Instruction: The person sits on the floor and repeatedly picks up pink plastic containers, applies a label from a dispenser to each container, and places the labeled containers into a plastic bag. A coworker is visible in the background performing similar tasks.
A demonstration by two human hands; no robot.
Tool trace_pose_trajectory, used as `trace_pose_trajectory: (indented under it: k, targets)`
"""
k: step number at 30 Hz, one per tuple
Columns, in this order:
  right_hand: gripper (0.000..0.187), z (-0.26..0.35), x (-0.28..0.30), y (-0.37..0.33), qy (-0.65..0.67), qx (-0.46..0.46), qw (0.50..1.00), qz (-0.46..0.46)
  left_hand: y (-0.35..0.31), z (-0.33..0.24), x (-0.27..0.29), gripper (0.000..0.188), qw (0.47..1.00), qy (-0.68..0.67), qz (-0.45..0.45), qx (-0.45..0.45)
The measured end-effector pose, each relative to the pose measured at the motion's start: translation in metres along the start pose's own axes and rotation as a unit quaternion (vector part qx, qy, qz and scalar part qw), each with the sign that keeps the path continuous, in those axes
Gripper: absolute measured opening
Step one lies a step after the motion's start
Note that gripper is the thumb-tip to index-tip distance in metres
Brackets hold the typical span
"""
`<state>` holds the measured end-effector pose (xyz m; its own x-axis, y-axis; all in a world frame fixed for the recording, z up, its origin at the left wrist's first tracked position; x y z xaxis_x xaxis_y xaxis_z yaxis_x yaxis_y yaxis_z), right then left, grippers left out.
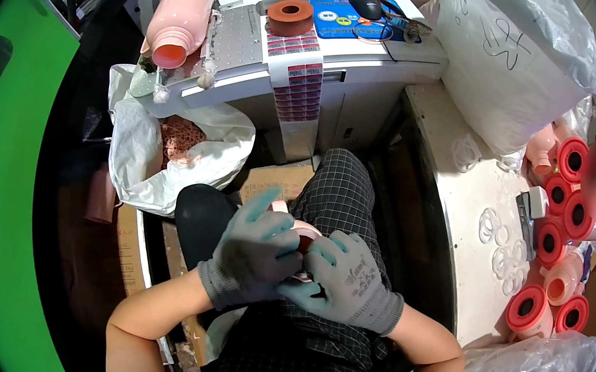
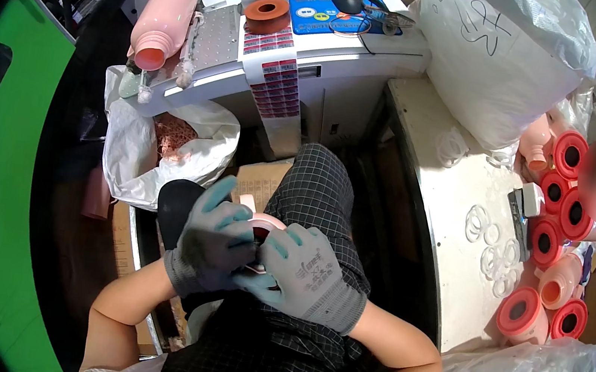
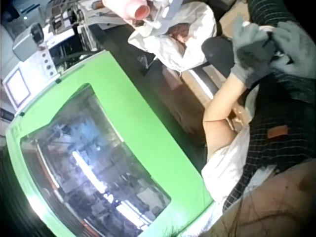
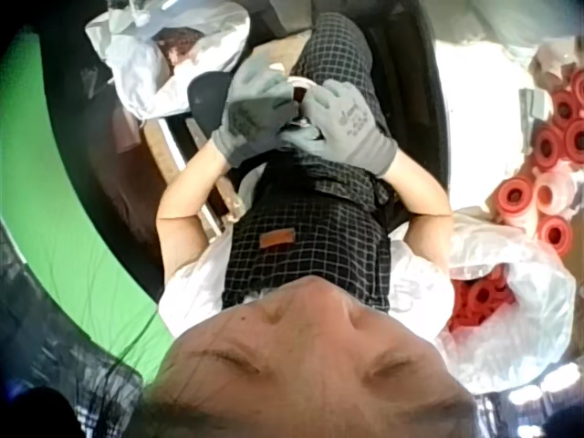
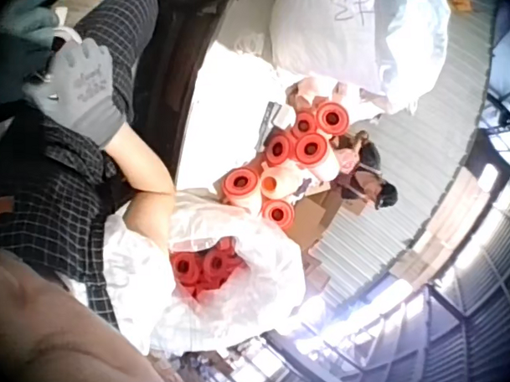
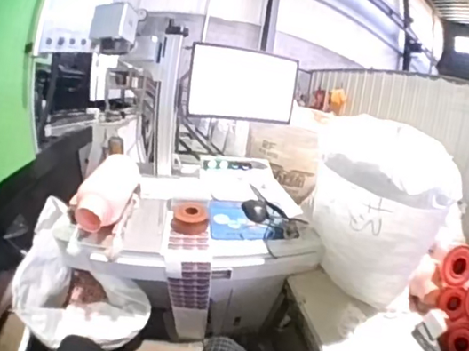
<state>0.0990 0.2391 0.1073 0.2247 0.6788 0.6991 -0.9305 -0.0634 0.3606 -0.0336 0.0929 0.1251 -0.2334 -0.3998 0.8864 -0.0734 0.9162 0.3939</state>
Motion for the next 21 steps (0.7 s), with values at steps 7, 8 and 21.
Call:
trace_pose_trajectory:
  k: [7,8,21]
  targets:
    - [0.041,0.006,-0.019,0.009,-0.024,0.002,0.998,-0.056,0.011,-0.007,0.022,0.031,0.985,0.126,0.073,0.088]
    - [0.040,0.007,-0.019,0.010,-0.024,0.007,0.998,-0.066,0.011,-0.005,0.023,0.026,0.985,0.121,0.088,0.087]
    - [0.036,-0.006,-0.017,-0.001,-0.018,0.002,0.997,-0.077,0.044,0.025,0.010,0.023,0.958,0.044,0.283,0.035]
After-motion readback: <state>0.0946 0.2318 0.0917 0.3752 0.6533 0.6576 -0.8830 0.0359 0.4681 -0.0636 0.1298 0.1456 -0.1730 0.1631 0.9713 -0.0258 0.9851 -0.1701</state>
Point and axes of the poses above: each hand's wrist, its own y-axis towards the middle knuckle, its own x-axis out of the back of the hand, z = x × y, the point moved 2 cm from there along y, towards the middle knuckle, and after that the axes turned 3 degrees about y, right-handed, at the moved point
